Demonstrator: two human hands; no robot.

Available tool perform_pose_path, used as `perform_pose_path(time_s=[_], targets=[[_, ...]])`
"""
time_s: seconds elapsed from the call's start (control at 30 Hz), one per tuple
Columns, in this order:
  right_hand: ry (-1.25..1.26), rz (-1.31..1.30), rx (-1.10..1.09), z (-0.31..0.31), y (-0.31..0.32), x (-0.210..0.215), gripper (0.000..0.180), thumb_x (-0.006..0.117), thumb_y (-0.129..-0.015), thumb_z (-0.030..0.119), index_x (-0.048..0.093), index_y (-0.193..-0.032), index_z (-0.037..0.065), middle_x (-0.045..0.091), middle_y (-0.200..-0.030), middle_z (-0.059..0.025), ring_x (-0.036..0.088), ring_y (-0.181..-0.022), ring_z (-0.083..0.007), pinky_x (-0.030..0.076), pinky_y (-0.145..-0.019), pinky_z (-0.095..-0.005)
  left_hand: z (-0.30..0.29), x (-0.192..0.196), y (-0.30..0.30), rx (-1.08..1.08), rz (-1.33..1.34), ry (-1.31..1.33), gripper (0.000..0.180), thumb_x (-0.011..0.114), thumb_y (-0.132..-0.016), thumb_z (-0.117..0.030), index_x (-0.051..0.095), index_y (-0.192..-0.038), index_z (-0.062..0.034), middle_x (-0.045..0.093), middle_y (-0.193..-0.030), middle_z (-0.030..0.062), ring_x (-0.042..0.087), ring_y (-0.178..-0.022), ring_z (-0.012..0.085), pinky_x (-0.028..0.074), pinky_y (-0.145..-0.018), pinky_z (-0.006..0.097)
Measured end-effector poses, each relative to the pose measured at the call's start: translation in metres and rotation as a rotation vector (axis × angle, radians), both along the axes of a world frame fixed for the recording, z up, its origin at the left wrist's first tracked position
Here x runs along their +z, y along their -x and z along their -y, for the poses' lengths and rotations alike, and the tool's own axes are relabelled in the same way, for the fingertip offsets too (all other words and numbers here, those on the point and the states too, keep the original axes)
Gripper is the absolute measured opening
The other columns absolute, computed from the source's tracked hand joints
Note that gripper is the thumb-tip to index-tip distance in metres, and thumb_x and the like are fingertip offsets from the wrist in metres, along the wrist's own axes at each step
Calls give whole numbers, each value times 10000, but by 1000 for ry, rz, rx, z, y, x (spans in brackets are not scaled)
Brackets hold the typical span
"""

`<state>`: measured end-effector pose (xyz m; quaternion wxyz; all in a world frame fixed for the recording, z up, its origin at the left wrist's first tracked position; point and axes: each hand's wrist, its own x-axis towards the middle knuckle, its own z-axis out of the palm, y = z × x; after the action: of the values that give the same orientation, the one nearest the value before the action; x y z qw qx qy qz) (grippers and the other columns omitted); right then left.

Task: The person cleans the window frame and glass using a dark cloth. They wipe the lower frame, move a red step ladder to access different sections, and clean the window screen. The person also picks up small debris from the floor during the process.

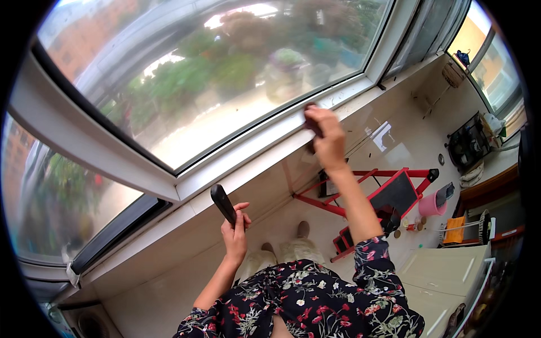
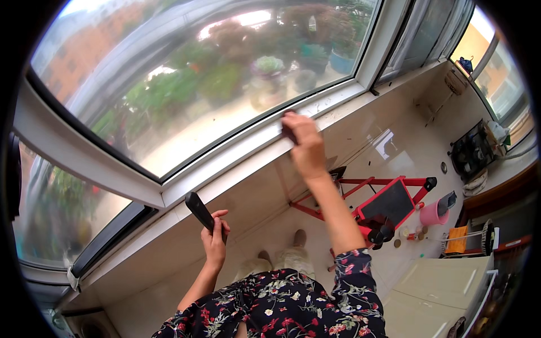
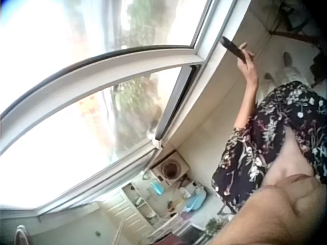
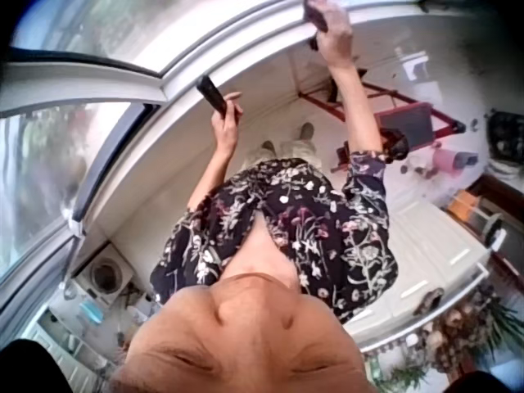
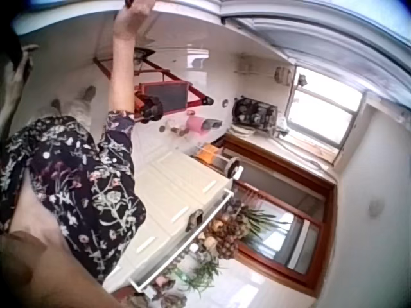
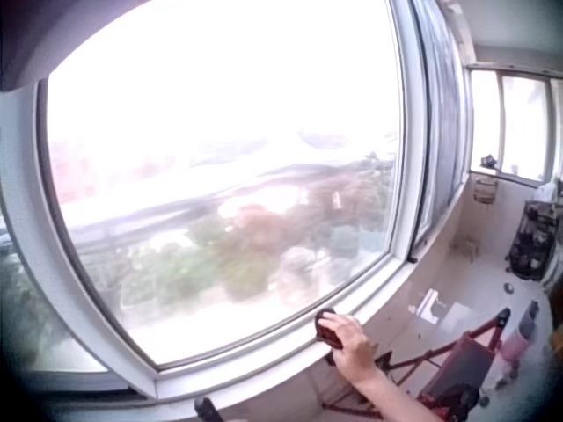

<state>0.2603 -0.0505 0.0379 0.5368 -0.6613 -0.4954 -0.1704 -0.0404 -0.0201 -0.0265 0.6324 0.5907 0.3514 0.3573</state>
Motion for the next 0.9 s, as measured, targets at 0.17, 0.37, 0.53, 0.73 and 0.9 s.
perform_pose_path(time_s=[0.17,0.37,0.53,0.73,0.9], targets=[[193,297,400,-39,21,-30,320,605,-738,-39,631,-1046,46,605,-1154,-109,542,-1151,-300,445,-964,-380,2,10,-39,-28,-56,-182,281,455,-1013,-219,623,-1086,-6,527,-681,2,484,-640,80,404,-590,240],[186,267,294,-22,-63,-39,301,638,-715,-5,641,-1008,62,615,-1142,-76,535,-1158,-277,425,-956,-392,10,17,-88,-19,-170,-258,252,488,-993,-223,598,-1071,-11,520,-669,23,512,-633,108,426,-595,261],[220,220,-288,5,-158,-40,345,617,-690,-73,643,-1014,42,615,-1146,-111,527,-1123,-312,427,-955,-393,20,23,-133,23,-124,-262,189,503,-979,-203,565,-1002,-26,506,-663,41,510,-612,131,424,-583,283],[71,211,-5,1,-127,-13,461,639,-649,-97,627,-1083,59,596,-1148,-120,542,-1111,-320,435,-957,-405,24,22,-161,-51,-338,-520,125,558,-926,-153,540,-912,-30,490,-694,100,499,-612,247,407,-575,339],[142,307,94,-8,-149,-29,287,566,-781,18,635,-1058,45,592,-1171,-108,534,-1147,-295,435,-954,-387,16,40,-193,-28,-419,-933,169,639,-731,-31,539,-867,-24,566,-821,141,537,-780,348,421,-689,417]])
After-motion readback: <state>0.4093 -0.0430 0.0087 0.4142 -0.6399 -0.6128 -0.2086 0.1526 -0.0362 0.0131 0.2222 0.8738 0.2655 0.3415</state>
